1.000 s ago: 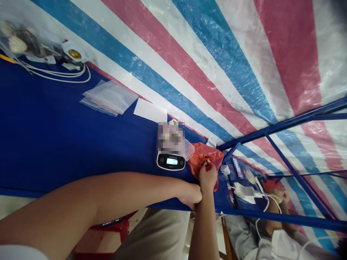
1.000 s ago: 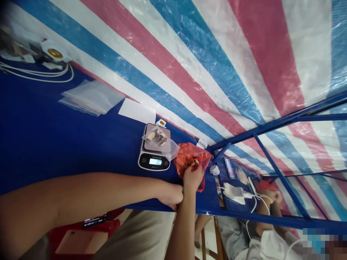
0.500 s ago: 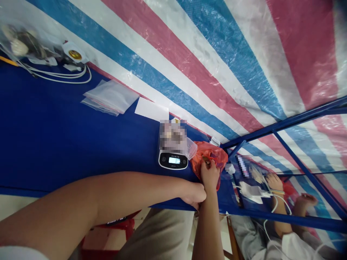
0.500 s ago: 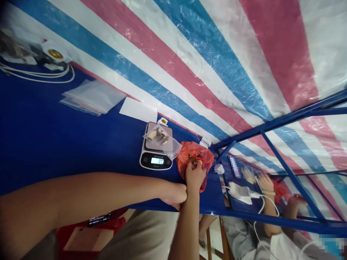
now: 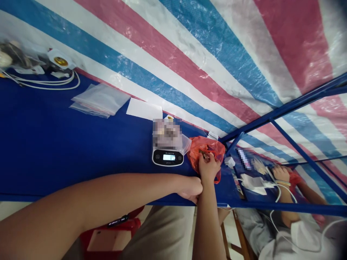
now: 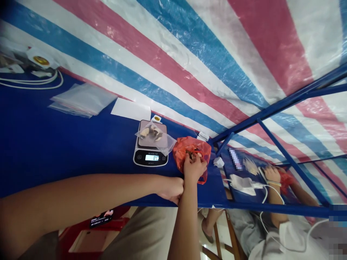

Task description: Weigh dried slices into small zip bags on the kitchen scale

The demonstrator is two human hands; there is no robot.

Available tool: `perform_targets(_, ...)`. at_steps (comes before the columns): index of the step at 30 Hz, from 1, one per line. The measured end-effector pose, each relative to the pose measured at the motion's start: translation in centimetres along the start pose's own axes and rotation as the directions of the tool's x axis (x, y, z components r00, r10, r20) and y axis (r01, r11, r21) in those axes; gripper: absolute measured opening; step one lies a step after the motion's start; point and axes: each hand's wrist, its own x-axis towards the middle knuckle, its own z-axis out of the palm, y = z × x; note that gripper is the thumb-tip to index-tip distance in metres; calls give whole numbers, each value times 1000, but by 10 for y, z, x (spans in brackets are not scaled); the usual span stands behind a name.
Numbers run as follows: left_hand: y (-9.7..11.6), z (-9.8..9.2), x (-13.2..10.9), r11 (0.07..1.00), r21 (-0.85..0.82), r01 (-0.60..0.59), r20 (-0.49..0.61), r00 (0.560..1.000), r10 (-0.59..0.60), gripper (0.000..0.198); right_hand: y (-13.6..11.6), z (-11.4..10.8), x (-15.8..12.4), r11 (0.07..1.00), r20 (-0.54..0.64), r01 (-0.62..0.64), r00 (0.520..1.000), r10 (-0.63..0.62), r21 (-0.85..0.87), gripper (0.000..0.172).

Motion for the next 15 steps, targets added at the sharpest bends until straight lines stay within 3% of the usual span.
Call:
perform_targets(9, 5, 1, -2, 998, -21, 59, -71, 996, -60, 33, -3, -1, 4, 973, -112, -96, 986, 121, 208, 16)
perform_targets(15, 3, 4, -13, 999, 51, 13, -141, 990, -5, 37, 1, -12, -6, 886, -183, -172, 945, 272, 430, 18)
